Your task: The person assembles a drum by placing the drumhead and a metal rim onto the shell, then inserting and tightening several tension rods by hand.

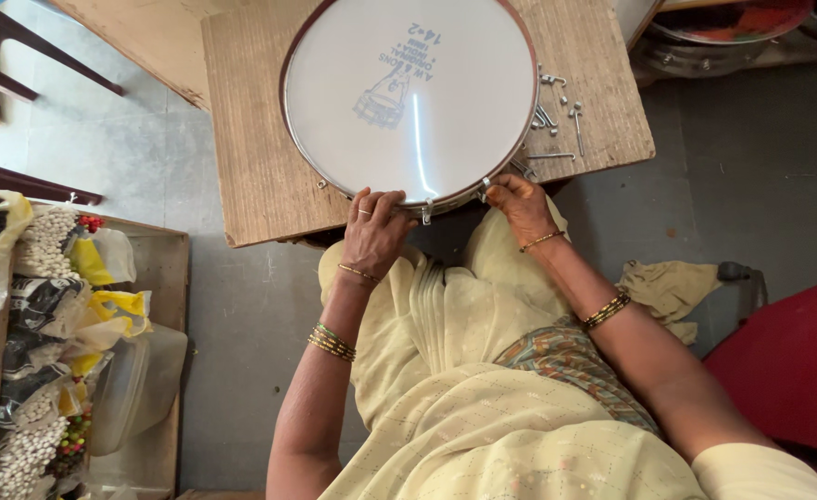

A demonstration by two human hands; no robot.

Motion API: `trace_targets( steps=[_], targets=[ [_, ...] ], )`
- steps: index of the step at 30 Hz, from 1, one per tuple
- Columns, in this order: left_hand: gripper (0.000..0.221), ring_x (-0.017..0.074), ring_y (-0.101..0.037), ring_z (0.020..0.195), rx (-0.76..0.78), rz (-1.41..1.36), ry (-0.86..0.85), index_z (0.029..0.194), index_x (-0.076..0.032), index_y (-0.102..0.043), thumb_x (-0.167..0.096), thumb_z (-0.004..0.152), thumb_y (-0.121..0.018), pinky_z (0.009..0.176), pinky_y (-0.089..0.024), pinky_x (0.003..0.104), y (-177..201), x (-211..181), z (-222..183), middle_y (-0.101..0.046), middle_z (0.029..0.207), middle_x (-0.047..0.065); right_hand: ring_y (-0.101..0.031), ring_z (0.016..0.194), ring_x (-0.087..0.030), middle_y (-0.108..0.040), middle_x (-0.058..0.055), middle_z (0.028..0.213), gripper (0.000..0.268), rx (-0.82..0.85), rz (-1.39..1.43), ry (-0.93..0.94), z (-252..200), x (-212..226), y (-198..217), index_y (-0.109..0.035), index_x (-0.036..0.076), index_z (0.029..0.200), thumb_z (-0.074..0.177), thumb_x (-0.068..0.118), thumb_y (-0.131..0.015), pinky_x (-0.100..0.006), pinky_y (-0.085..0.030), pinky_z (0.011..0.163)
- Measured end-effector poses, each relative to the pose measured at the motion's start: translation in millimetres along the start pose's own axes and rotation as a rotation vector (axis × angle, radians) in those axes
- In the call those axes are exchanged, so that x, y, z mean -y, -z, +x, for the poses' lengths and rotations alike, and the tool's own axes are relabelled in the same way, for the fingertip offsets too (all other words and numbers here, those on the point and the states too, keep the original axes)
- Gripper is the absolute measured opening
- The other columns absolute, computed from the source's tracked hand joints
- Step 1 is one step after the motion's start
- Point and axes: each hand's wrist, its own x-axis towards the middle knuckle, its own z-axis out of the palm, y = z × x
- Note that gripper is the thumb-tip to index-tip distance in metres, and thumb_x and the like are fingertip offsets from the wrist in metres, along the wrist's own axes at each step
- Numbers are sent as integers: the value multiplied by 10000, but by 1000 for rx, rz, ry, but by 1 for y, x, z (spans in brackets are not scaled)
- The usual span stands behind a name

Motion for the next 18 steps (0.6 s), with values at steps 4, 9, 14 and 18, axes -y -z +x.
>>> trace_targets(
  steps=[4, 9, 14, 18],
  targets=[
    [190, 249, -538, 1279, 6, -45, 17, 1031, -118, -735, -275, 925, -746, 1206, -350, 531, 10, -3, 4, -607, 1302, 30, -603, 791, -69, -689, 17, 889, 185, -3, -12, 69, 0, -8, 1, -711, 41, 1015, 942, 190, -792, -230, -523, 756],
    [180, 266, -542, 1292, 4, -91, 70, 1040, -137, -740, -293, 952, -737, 1209, -323, 547, 28, -23, 11, -619, 1309, 32, -571, 754, -45, -695, 16, 889, 190, -120, -379, 196, -6, -14, -1, -757, 23, 1049, 953, 186, -780, -212, -481, 679],
    [179, 289, -498, 1377, 60, -151, 76, 1053, -144, -731, -306, 976, -721, 1241, -278, 556, 22, -67, 35, -579, 1445, 60, -654, 837, -31, -724, 28, 956, 180, -69, -416, 314, -10, -19, -9, -732, 11, 1090, 951, 125, -740, -190, -531, 727],
    [184, 347, -418, 1442, 182, -81, 152, 903, -112, -704, -295, 922, -714, 1227, -208, 595, 2, -85, 56, -506, 1521, 127, -590, 796, -44, -676, 7, 959, 164, -108, -454, 324, -12, -20, -8, -739, 12, 1120, 973, 82, -725, -202, -492, 680]
  ],
)
